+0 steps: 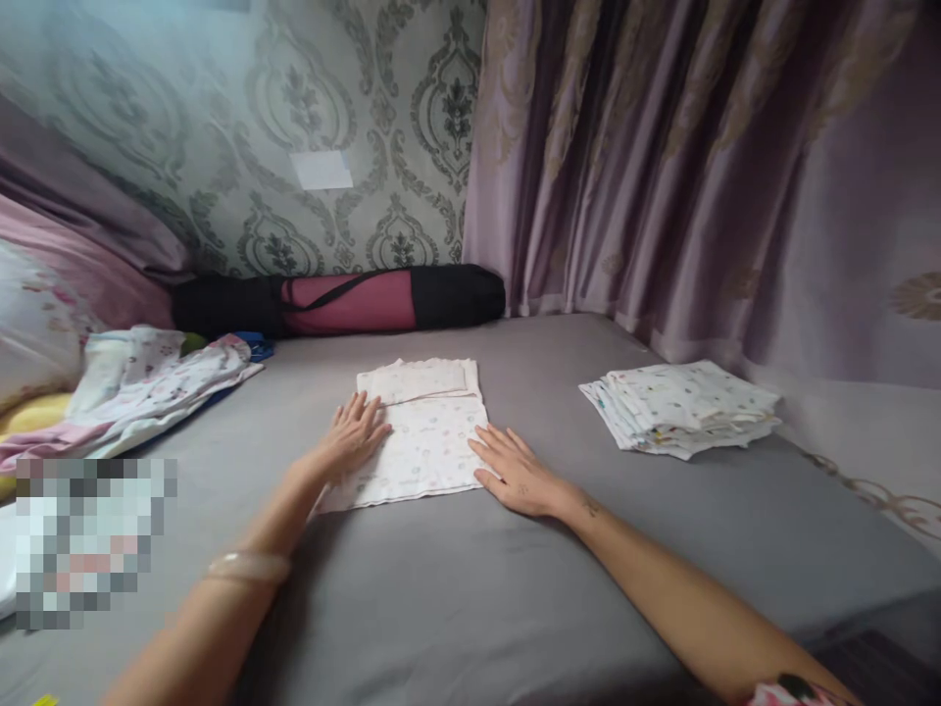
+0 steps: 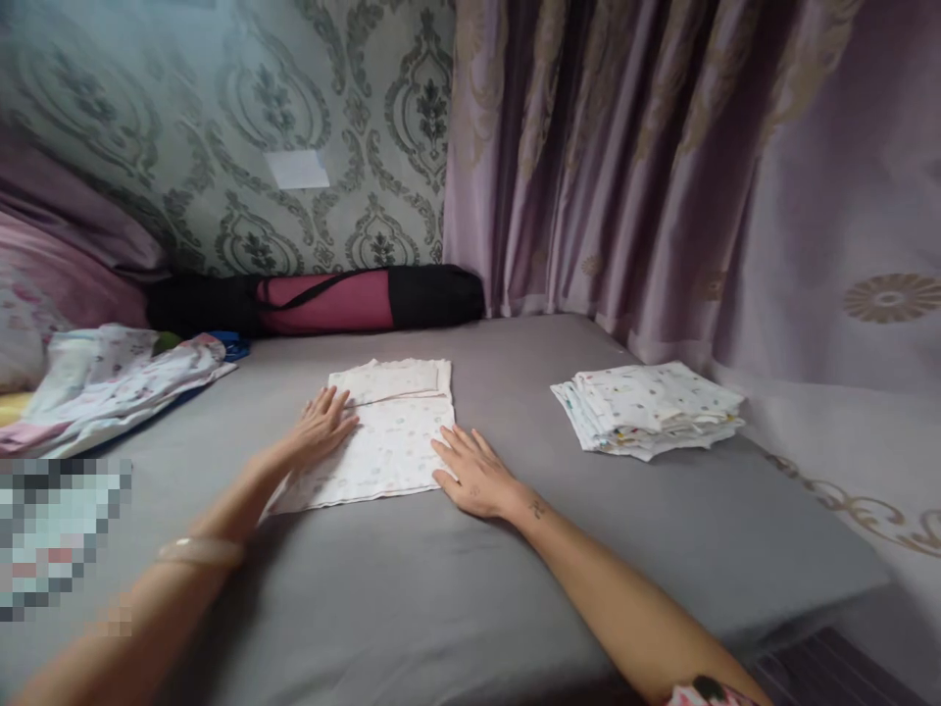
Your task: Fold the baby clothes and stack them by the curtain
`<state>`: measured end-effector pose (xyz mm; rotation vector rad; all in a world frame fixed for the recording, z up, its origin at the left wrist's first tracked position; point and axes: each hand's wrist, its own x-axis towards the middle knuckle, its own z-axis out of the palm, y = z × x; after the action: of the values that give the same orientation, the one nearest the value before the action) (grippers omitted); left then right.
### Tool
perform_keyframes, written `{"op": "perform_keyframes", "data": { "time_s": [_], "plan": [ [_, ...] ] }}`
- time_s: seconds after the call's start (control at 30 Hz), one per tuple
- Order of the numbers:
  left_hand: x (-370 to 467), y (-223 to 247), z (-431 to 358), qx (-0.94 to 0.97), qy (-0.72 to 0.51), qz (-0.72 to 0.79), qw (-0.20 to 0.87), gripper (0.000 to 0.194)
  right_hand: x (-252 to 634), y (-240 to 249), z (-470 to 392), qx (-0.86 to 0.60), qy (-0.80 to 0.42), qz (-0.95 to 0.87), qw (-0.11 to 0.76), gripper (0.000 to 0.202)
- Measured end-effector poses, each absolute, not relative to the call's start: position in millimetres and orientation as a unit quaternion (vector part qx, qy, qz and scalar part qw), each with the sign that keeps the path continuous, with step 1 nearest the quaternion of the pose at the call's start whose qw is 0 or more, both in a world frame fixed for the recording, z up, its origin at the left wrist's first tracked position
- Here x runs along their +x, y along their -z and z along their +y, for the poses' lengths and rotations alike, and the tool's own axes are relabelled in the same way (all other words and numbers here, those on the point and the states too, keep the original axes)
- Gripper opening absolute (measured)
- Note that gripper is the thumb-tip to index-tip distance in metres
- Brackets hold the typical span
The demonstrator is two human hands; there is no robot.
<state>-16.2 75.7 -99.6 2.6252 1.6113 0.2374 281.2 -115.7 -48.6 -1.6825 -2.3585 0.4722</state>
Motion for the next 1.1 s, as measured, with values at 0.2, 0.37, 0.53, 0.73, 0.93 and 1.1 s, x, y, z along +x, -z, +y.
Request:
{"op": "perform_keyframes", "data": {
  "time_s": [0.2, 0.37, 0.53, 0.73, 0.93, 1.1],
  "plan": [
    [-57, 97, 14, 0.894, -0.035, 0.445, 0.031, 0.066, 279, 42, -117, -0.576, -0.171, -0.793, 0.102, 0.057],
    [-65, 89, -3, 0.893, -0.030, 0.448, 0.040, 0.066, 281, 41, -117, -0.574, -0.178, -0.793, 0.105, 0.056],
    [-62, 78, -18, 0.901, -0.086, 0.422, 0.045, 0.056, 288, 36, -121, -0.563, -0.204, -0.793, 0.114, 0.049],
    [-46, 50, -45, 0.941, -0.146, 0.284, 0.114, 0.035, 300, 31, -125, -0.535, -0.221, -0.801, 0.150, 0.033],
    [-38, 40, -51, 0.948, -0.133, 0.273, 0.090, 0.030, 306, 30, -127, -0.515, -0.169, -0.823, 0.170, 0.028],
    [-34, 44, -53, 0.953, -0.141, 0.262, 0.050, 0.030, 306, 32, -127, -0.503, -0.124, -0.837, 0.179, 0.027]
  ]
}}
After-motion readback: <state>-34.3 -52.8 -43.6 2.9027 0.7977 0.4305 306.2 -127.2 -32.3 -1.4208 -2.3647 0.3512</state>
